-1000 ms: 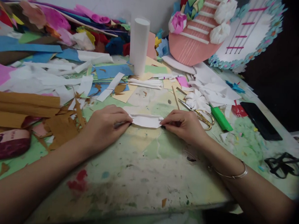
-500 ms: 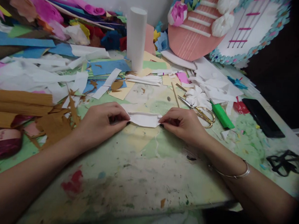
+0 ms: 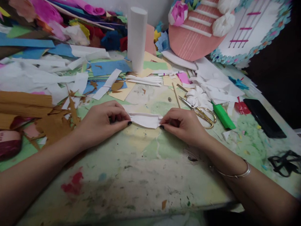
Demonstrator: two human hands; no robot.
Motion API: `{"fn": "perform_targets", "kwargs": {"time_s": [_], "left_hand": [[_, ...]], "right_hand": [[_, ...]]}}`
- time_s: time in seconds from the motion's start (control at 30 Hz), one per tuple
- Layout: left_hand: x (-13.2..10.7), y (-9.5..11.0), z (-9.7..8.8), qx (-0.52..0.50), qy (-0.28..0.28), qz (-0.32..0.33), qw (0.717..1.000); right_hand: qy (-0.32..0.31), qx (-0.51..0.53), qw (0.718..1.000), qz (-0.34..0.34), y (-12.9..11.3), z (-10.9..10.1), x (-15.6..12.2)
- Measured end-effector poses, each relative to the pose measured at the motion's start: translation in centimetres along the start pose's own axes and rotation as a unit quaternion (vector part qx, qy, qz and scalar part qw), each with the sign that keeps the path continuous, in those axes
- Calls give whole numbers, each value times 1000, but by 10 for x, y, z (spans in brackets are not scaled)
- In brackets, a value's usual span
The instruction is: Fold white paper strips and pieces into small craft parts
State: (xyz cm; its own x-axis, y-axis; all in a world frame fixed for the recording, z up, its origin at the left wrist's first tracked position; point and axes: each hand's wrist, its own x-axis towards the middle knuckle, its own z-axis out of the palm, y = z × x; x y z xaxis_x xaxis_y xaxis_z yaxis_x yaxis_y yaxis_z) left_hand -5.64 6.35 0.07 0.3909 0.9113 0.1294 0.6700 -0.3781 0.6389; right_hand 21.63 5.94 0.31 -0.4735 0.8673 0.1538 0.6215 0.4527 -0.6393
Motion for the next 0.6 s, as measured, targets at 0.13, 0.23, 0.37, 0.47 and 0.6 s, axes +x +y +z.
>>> {"fn": "perform_targets", "kwargs": {"time_s": [0.13,0.23,0.37,0.47,0.6], "left_hand": [[1,0,-1,-12,-9,-14,1000],[2,1,-2,-17,-13,-19,1000],[3,2,-3,-18,-12,-19,1000],[3,2,-2,-21,-11,-22,999],[2,3,0,-18,-3,-29,999]], "right_hand": [[-13,11,1000,20,2,0,1],[-24,10,999,33,2,-1,2],[-38,4,998,43,1,-2,2],[-42,-10,998,51,-2,-2,4],[-39,-42,997,50,-5,0,4]]}}
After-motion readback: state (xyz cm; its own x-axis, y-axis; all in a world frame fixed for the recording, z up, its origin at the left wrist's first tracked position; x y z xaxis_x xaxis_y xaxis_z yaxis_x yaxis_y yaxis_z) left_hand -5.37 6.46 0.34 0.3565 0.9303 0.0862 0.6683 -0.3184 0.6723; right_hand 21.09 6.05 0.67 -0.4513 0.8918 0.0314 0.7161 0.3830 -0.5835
